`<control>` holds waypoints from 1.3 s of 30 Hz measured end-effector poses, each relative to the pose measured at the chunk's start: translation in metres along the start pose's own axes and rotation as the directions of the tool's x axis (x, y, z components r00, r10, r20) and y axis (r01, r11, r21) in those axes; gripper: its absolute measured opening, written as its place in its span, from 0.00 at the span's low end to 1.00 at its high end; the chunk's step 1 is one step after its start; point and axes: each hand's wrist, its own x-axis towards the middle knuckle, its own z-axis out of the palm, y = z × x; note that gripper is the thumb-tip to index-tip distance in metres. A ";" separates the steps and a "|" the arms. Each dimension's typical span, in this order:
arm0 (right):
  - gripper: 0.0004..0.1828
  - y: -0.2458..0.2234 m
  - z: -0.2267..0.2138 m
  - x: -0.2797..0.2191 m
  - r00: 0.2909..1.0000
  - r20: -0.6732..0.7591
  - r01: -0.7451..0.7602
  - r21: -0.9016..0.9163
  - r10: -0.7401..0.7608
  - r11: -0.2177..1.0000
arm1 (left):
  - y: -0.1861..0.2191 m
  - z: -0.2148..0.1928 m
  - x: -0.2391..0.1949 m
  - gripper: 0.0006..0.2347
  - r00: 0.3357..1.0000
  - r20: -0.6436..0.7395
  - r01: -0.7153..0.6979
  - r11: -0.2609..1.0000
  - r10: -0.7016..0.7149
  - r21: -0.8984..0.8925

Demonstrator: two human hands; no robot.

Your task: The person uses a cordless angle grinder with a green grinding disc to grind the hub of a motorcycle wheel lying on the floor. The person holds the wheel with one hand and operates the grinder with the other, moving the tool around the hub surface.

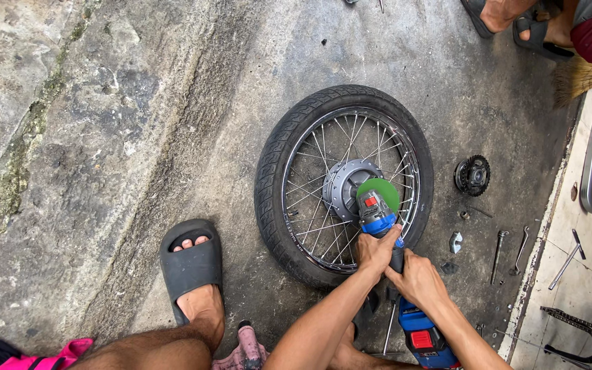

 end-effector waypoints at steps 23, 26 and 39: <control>0.30 -0.008 -0.017 0.003 0.999 0.050 -0.014 0.076 0.010 0.997 | 0.031 -0.018 -0.019 0.33 0.995 0.066 0.080 0.996 -0.077 -0.040; 0.30 -0.010 -0.019 0.002 0.999 0.052 -0.013 0.073 0.010 0.997 | 0.032 -0.018 -0.020 0.32 0.995 0.066 0.081 0.995 -0.078 -0.051; 0.28 -0.020 -0.028 -0.001 0.999 0.030 -0.012 0.082 0.010 0.997 | 0.045 -0.024 -0.020 0.35 0.992 0.102 0.075 0.997 -0.075 0.001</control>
